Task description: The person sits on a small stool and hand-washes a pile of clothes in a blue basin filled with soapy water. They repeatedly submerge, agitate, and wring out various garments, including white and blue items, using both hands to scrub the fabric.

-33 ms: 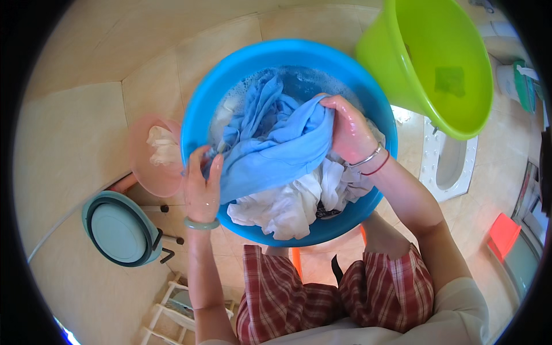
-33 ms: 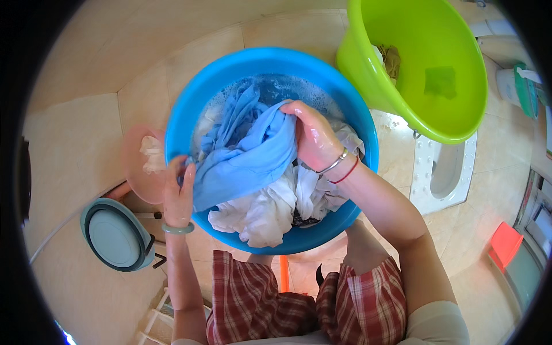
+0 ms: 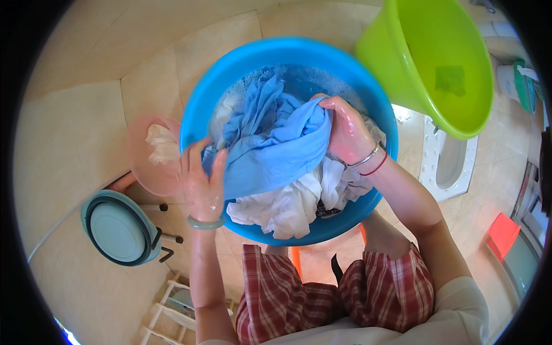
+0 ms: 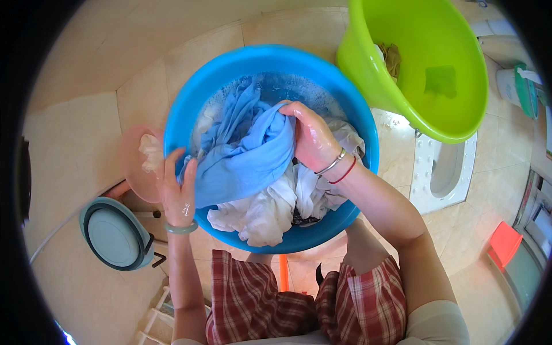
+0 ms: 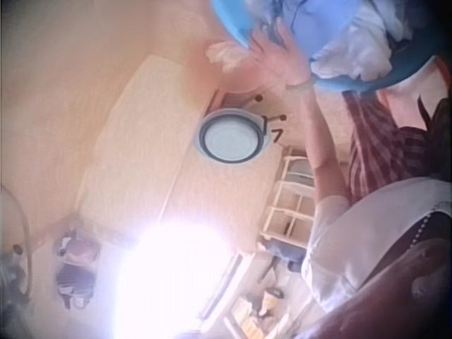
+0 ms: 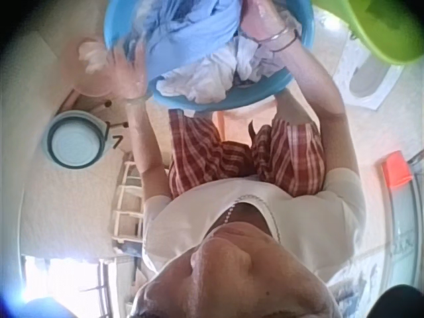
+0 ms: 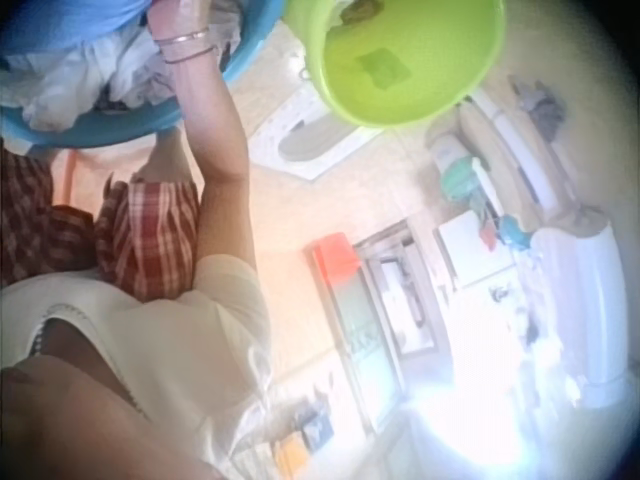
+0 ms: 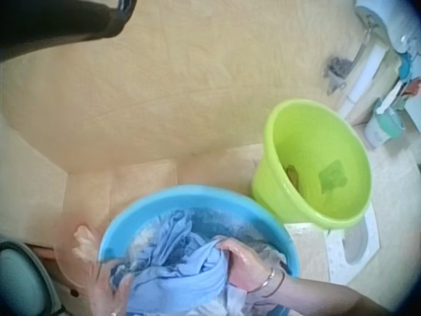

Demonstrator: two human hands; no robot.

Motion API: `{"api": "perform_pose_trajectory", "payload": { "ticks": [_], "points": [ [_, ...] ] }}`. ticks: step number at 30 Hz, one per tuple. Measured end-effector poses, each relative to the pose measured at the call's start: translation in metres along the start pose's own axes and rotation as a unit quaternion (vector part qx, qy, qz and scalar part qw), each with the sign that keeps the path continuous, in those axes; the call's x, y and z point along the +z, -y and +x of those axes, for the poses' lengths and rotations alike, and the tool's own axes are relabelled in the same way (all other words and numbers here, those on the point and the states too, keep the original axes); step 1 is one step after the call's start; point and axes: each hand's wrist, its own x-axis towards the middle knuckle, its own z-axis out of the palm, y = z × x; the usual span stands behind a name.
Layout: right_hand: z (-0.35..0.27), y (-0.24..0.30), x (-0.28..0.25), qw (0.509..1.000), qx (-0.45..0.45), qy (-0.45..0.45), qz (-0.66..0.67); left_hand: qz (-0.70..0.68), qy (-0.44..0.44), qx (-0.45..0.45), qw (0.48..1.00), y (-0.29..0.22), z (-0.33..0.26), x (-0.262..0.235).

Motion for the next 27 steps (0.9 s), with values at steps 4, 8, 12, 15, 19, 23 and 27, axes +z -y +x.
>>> {"api": "perform_pose_trajectory", "payload": {
  "ticks": [4,8,12,15,19,23,27],
  "points": [
    [-0.005,-0.002,0.032,0.995,-0.004,0.050,-0.084,-0.071,0.124,0.110,0.984,-0.029,0.013,0.022],
    [-0.007,0.004,0.036,0.987,-0.046,0.009,-0.156,-0.084,0.148,0.000,0.985,-0.044,0.003,0.034],
    [-0.012,-0.007,0.026,0.992,-0.052,-0.012,-0.113,-0.079,0.203,-0.109,0.970,-0.053,-0.010,0.037],
    [-0.013,-0.010,0.024,0.998,-0.026,-0.004,-0.052,-0.039,0.209,-0.056,0.976,-0.031,-0.016,0.048],
    [-0.007,0.000,0.005,0.996,-0.047,-0.046,-0.066,-0.397,0.168,-0.269,0.861,-0.011,-0.005,0.033],
    [-0.007,-0.006,0.016,0.927,-0.131,0.005,-0.352,-0.575,0.094,-0.322,0.746,-0.017,0.001,0.002],
    [0.009,-0.017,0.016,0.673,-0.302,0.029,-0.674,-0.594,0.070,-0.343,0.724,-0.013,0.000,-0.002]
  ]
}}
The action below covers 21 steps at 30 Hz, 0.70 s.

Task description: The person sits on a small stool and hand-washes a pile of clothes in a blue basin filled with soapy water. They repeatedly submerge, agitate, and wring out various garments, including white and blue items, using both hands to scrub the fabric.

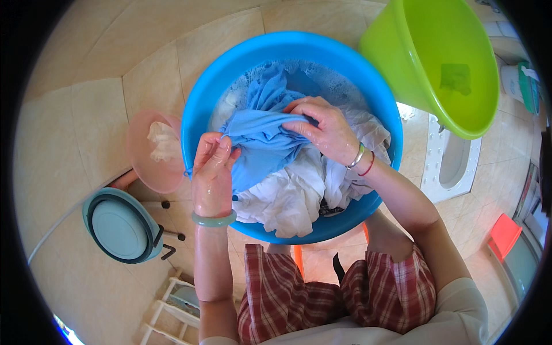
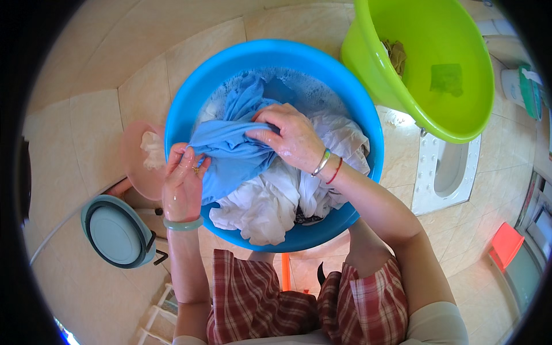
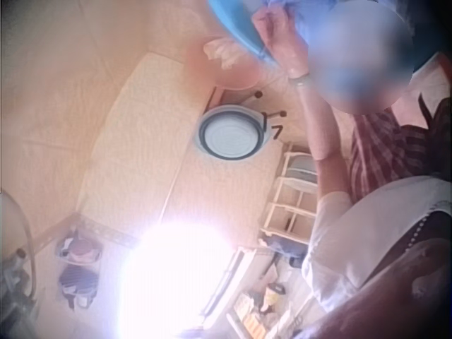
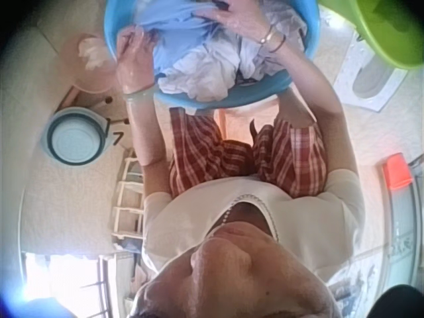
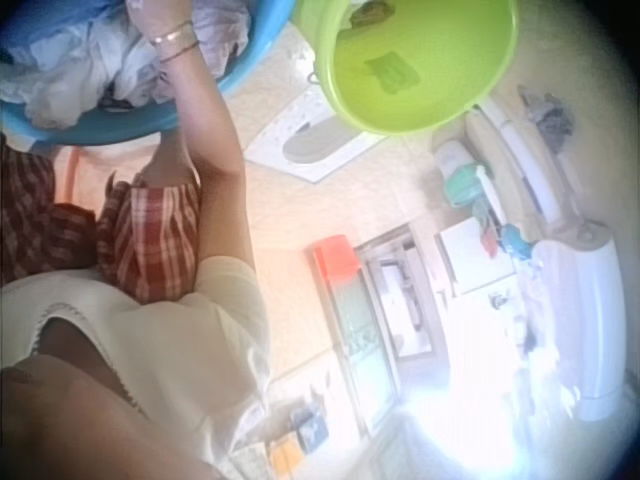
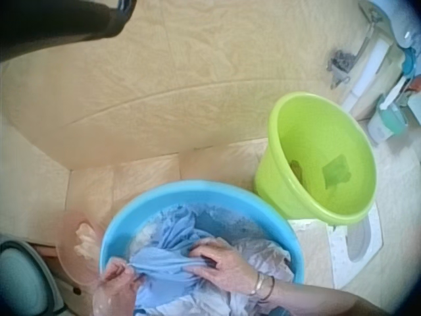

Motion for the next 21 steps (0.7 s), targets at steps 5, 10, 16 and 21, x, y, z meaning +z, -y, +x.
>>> {"api": "perform_pose_trajectory", "payload": {
  "ticks": [5,10,16,21],
  "points": [
    [0.011,0.025,-0.008,0.853,0.270,0.001,0.447,0.409,-0.024,0.254,0.876,0.019,0.014,0.002],
    [0.011,0.023,-0.006,0.763,0.312,-0.015,0.566,0.446,-0.011,0.361,0.819,0.011,0.005,0.037],
    [0.007,0.011,-0.009,0.764,0.299,0.036,0.570,0.425,-0.013,0.306,0.852,-0.001,0.007,0.046],
    [0.007,0.011,-0.012,0.859,0.249,0.019,0.448,0.480,0.079,0.394,0.780,-0.006,0.016,0.033]
  ]
}}
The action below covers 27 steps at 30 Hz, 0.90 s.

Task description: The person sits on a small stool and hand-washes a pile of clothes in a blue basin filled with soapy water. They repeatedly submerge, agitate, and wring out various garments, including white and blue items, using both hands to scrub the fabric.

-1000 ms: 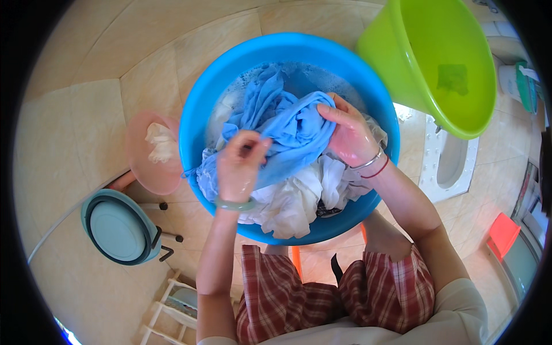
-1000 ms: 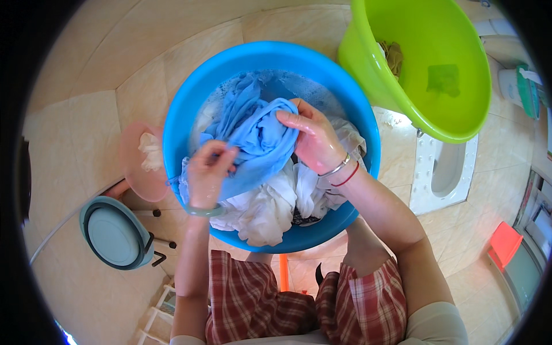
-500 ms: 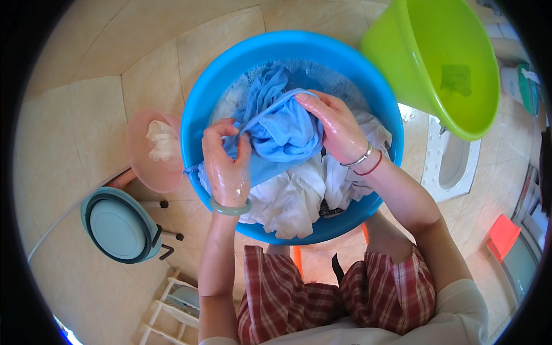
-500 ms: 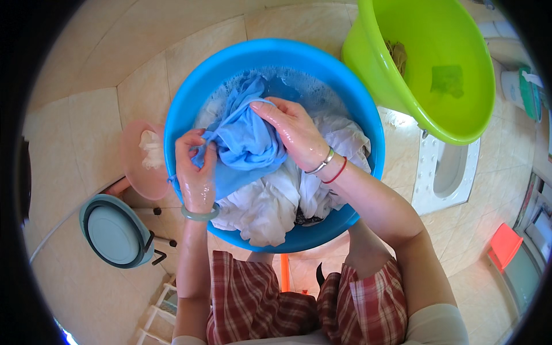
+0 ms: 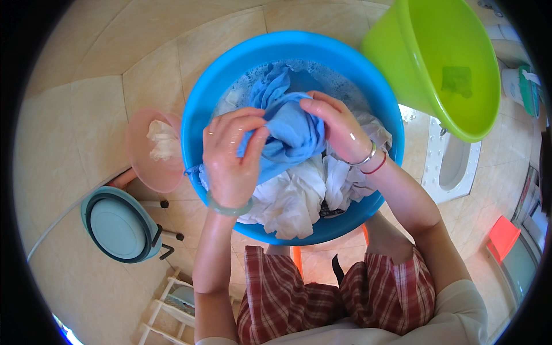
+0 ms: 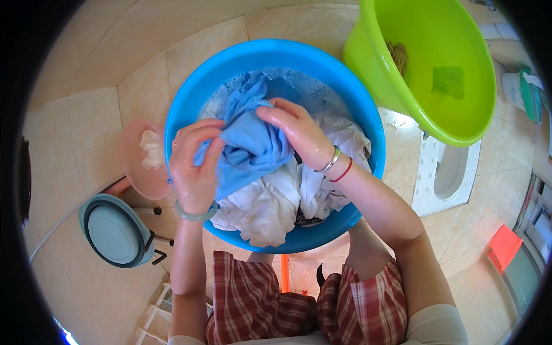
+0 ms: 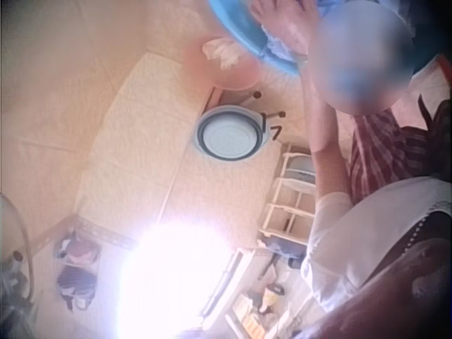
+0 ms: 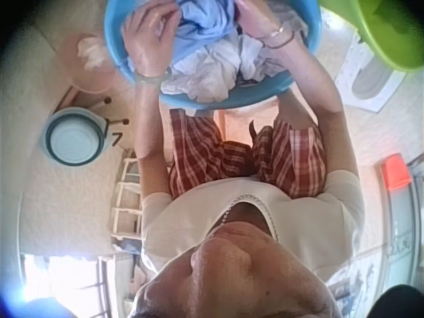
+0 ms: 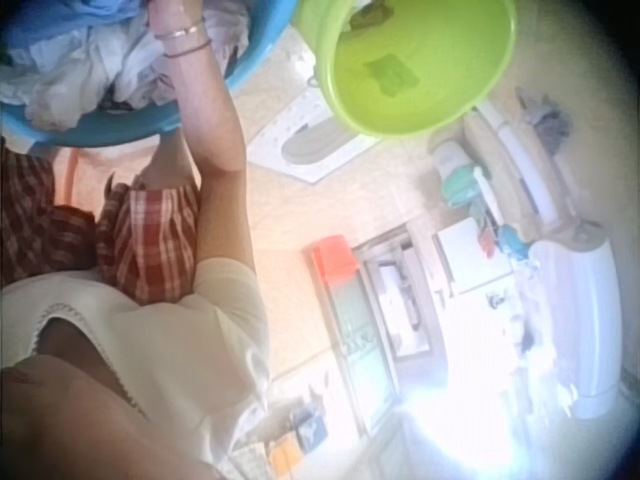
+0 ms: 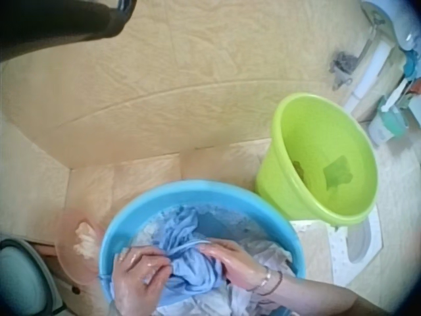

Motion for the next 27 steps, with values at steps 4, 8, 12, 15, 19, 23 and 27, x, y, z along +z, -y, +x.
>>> {"api": "perform_pose_trajectory", "payload": {
  "ticks": [4,8,12,15,19,23,27],
  "points": [
    [-0.010,0.005,0.013,0.898,-0.253,-0.051,-0.355,-0.335,-0.098,-0.185,0.919,-0.030,0.008,-0.018],
    [-0.012,0.023,0.034,0.822,-0.376,-0.029,-0.426,-0.352,-0.092,-0.220,0.905,-0.047,0.031,-0.026],
    [-0.003,0.013,0.031,0.946,-0.222,-0.036,-0.232,-0.349,0.030,-0.265,0.898,-0.030,0.035,-0.019],
    [0.002,0.016,0.014,0.991,-0.070,-0.097,-0.066,-0.204,0.161,-0.247,0.934,0.025,0.006,-0.011],
    [0.011,-0.015,-0.007,0.966,-0.100,-0.166,-0.173,-0.373,0.102,-0.335,0.859,0.038,-0.007,0.000],
    [-0.006,-0.007,0.039,0.912,-0.286,-0.045,-0.289,-0.506,-0.058,-0.419,0.752,0.037,-0.007,0.013],
    [-0.006,-0.052,0.084,0.755,-0.429,0.091,-0.488,-0.632,-0.111,-0.416,0.644,0.088,-0.063,0.050]
  ]
}}
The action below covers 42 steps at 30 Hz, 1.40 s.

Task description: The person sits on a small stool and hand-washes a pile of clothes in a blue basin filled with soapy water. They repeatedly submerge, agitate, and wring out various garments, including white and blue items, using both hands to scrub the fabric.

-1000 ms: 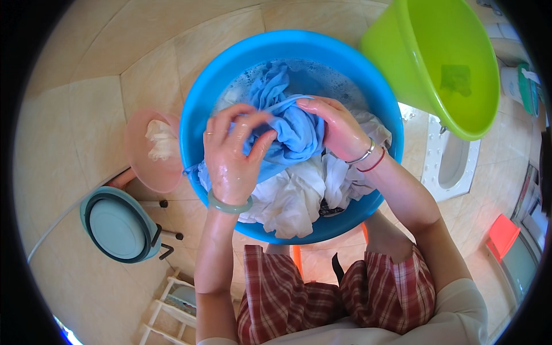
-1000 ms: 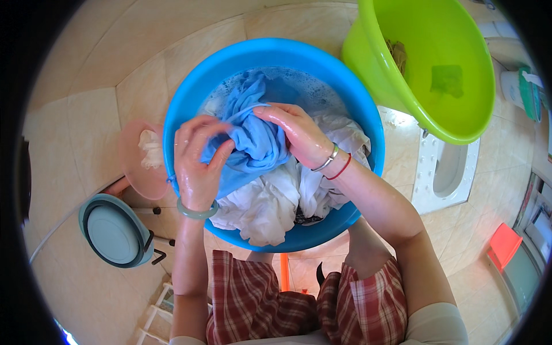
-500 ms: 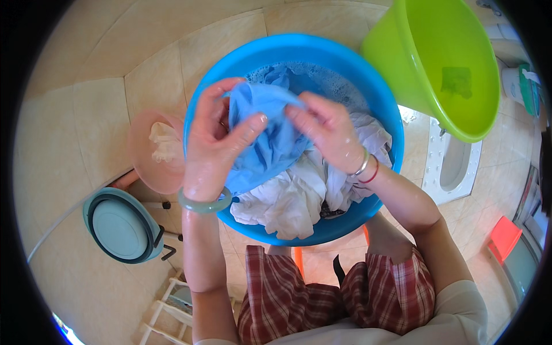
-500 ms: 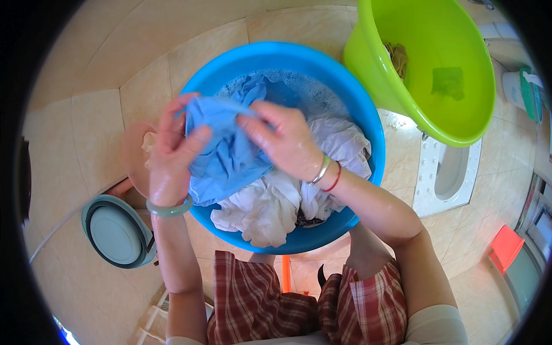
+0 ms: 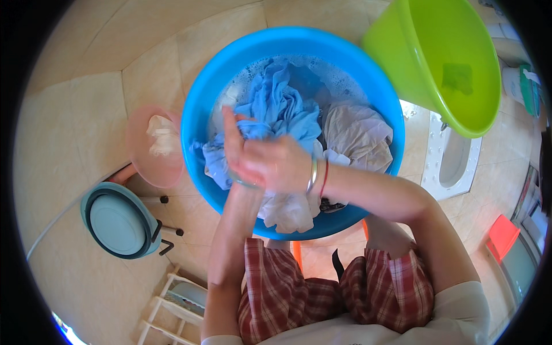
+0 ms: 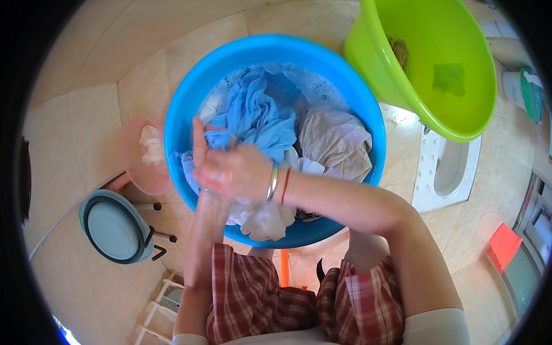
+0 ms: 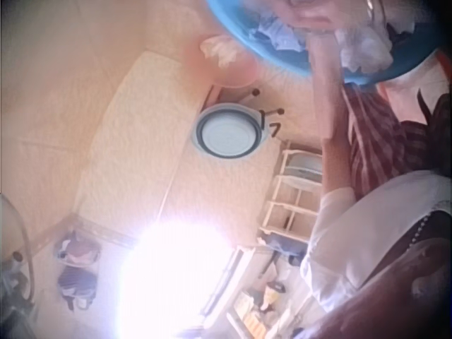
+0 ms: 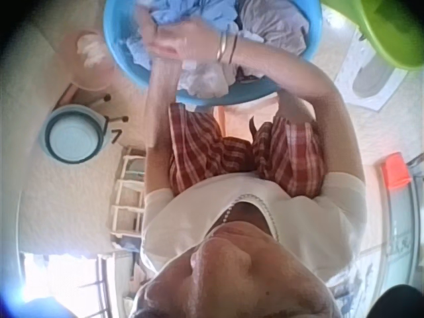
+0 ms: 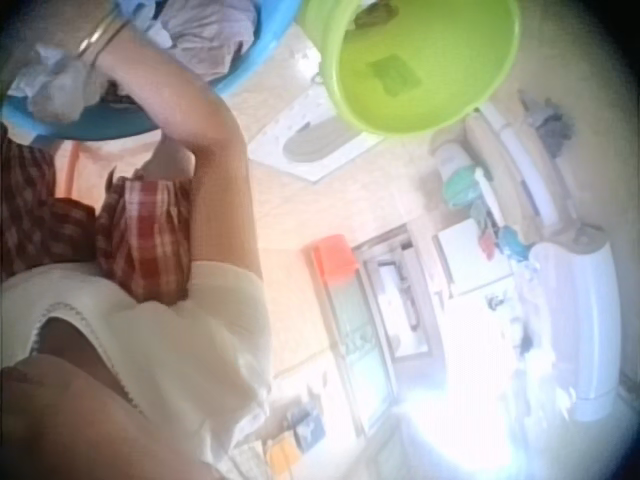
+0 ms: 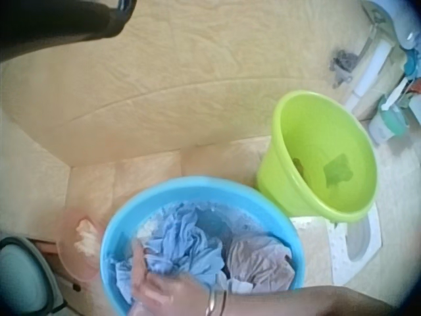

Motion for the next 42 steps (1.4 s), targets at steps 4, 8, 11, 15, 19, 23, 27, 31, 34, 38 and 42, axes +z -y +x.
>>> {"api": "perform_pose_trajectory", "payload": {
  "ticks": [4,8,11,15,19,23,27,31,34,38,42],
  "points": [
    [-0.003,-0.078,0.009,0.976,0.197,0.031,-0.091,0.101,-0.220,0.022,0.970,0.034,-0.013,0.062],
    [-0.017,-0.048,0.020,0.979,0.193,-0.029,-0.064,0.250,-0.174,0.104,0.947,0.044,0.002,0.033],
    [-0.002,0.006,0.014,0.989,0.130,-0.061,-0.019,0.147,0.007,0.140,0.979,0.038,0.018,-0.002],
    [0.003,-0.040,0.016,0.994,0.080,-0.017,-0.078,-0.089,0.085,0.004,0.992,0.040,0.013,0.011],
    [-0.006,-0.097,0.008,0.965,0.231,0.019,-0.125,0.014,-0.206,-0.081,0.975,0.043,-0.009,0.079],
    [-0.007,-0.023,0.017,0.990,0.080,-0.012,-0.111,-0.061,-0.002,-0.057,0.997,0.044,0.011,0.023],
    [-0.007,0.010,0.020,0.996,0.073,-0.055,0.005,-0.101,0.284,-0.012,0.954,0.034,0.024,-0.023],
    [-0.008,-0.099,0.011,0.971,0.173,0.038,-0.162,-0.024,-0.079,-0.021,0.996,0.058,-0.015,0.041],
    [-0.008,-0.097,0.015,0.966,0.228,-0.017,-0.121,0.002,-0.077,-0.018,0.997,0.056,-0.012,0.052],
    [-0.009,-0.006,0.021,0.986,0.104,0.029,-0.128,0.035,0.105,0.068,0.992,0.060,-0.003,-0.010],
    [-0.008,-0.003,0.022,0.995,0.079,-0.048,-0.047,-0.186,0.169,0.047,0.967,0.049,-0.012,0.005]
  ]
}}
